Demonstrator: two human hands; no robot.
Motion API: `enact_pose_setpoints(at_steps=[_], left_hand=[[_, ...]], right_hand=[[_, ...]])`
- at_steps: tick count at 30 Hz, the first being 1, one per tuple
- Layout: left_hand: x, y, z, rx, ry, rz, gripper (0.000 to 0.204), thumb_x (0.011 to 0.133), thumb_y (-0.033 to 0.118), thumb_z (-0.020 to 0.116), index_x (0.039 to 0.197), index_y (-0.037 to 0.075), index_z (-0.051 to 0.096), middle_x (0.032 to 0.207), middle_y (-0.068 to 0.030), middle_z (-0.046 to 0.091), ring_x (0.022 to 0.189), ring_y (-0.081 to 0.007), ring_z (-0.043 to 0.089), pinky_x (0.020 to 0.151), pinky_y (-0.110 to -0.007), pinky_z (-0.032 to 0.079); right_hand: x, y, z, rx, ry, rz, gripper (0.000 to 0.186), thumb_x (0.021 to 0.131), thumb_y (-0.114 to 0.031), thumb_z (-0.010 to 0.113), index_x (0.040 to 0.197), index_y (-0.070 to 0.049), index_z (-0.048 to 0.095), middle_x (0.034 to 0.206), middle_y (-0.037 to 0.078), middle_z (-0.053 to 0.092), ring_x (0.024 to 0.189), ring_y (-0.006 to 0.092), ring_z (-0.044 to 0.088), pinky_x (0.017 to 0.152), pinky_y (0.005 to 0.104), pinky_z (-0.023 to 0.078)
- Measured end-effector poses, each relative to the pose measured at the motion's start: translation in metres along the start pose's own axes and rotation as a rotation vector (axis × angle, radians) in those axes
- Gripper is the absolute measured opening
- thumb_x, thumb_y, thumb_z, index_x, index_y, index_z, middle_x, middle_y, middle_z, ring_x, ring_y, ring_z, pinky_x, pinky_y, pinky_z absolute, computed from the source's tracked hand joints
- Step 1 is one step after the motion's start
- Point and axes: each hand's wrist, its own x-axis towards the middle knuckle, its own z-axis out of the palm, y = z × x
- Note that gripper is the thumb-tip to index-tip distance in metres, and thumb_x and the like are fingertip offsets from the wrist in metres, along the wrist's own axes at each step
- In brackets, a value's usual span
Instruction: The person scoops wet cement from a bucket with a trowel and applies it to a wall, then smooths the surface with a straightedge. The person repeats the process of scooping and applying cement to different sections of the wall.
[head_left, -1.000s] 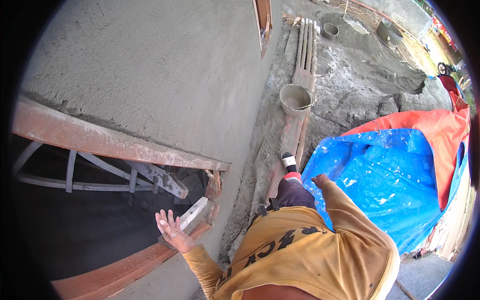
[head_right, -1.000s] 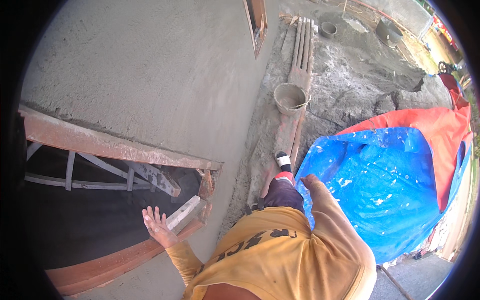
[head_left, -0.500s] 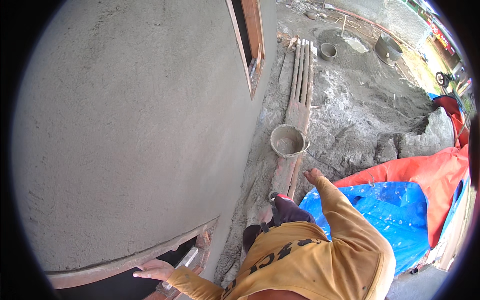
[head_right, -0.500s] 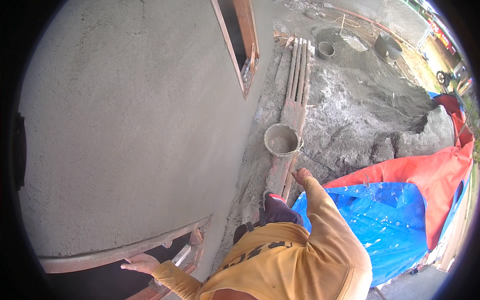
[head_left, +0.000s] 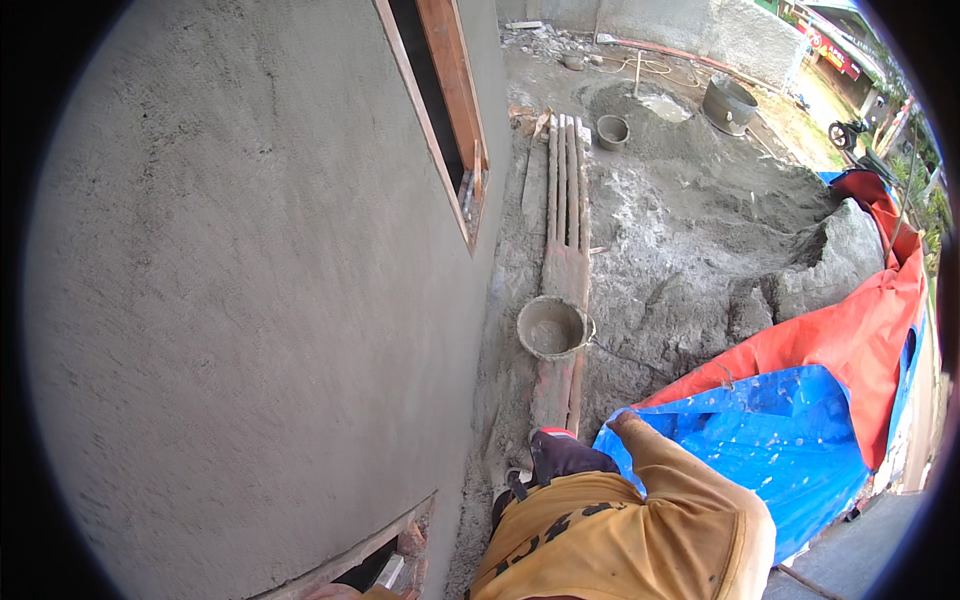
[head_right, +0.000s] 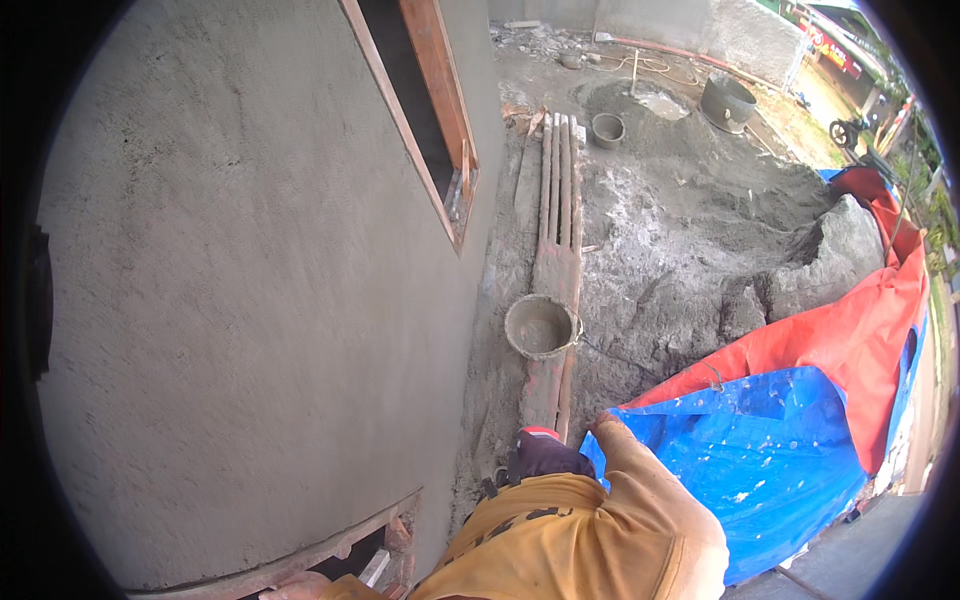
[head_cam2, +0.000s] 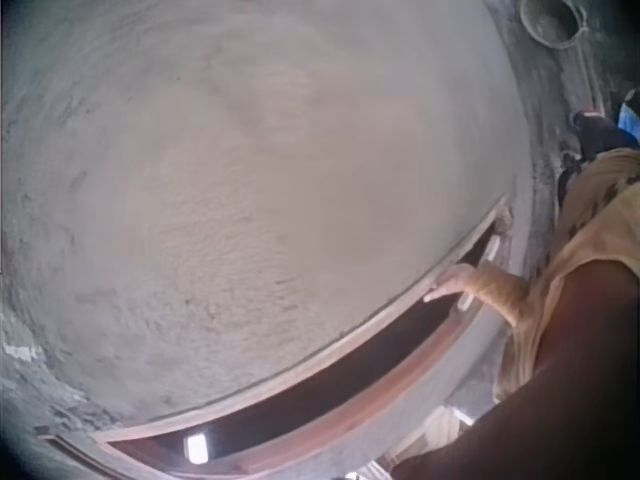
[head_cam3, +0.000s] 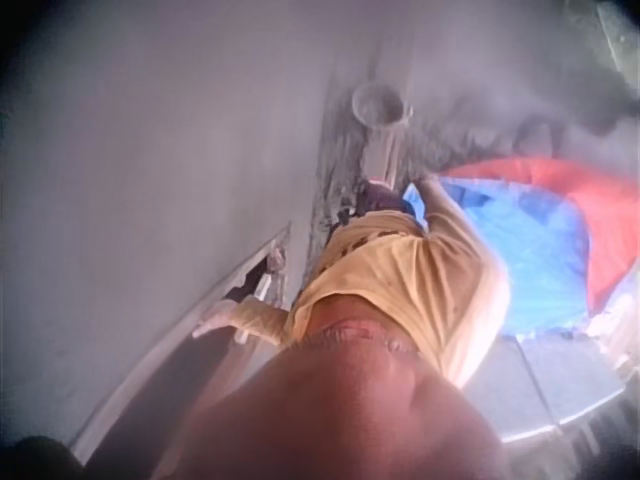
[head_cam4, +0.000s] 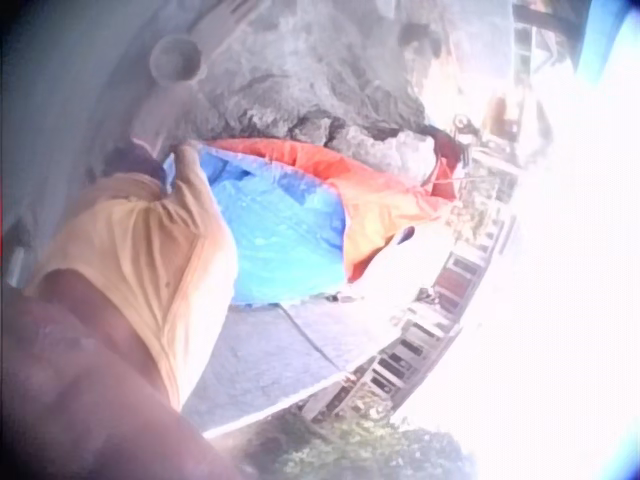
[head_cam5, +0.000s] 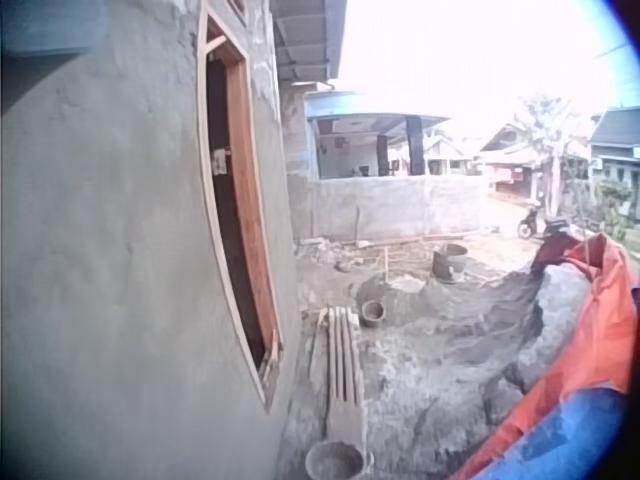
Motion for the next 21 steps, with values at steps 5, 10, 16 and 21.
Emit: enact_pose_setpoints(at_steps=[5, 10, 16, 21], left_hand=[[0.007, -0.007, -0.01, 0.037, -0.064, 0.212, 0.055, 0.097, 0.027, 0.026, 0.144, 0.008, 0.006, 0.151, -0.0071, -0.001, 0.138, -0.0205, 0.001, 0.112, -0.034, 0.002], [0.046, -0.041, -0.038, 0.332, -0.061, 0.466, 0.052, 0.098, 0.023, 0.03, 0.144, 0.006, 0.01, 0.151, -0.0091, 0.004, 0.138, -0.0199, 0.004, 0.112, -0.035, 0.004], [0.013, -0.105, -0.02, 0.611, -0.132, 0.565, 0.052, 0.097, 0.024, 0.035, 0.142, 0.006, 0.016, 0.147, -0.011, 0.013, 0.133, -0.0209, 0.013, 0.108, -0.036, 0.012], [-0.064, -0.164, -0.041, 0.979, -0.385, 0.22, 0.05, 0.096, 0.023, 0.037, 0.14, 0.006, 0.021, 0.142, -0.012, 0.022, 0.127, -0.0228, 0.024, 0.103, -0.037, 0.02]], right_hand=[[-0.048, -0.046, -0.06, 0.264, 0.048, -0.001, 0.05, 0.085, -0.046, 0.045, 0.109, -0.006, 0.062, 0.114, 0.022, 0.057, 0.109, 0.0339, 0.054, 0.092, 0.0408, 0.043], [0.0, -0.032, -0.036, 0.415, 0.178, -0.033, 0.049, 0.082, -0.043, 0.046, 0.101, -0.002, 0.063, 0.104, 0.024, 0.06, 0.101, 0.0374, 0.057, 0.087, 0.0441, 0.045], [0.103, 0.011, -0.031, 0.266, 0.149, -0.097, 0.045, 0.082, -0.041, 0.047, 0.103, -0.005, 0.064, 0.11, 0.021, 0.059, 0.102, 0.0386, 0.056, 0.089, 0.0441, 0.044], [0.087, -0.024, -0.17, 0.389, 0.111, -0.038, 0.045, 0.083, -0.042, 0.049, 0.105, -0.006, 0.064, 0.109, 0.022, 0.059, 0.105, 0.0359, 0.055, 0.09, 0.043, 0.044]])
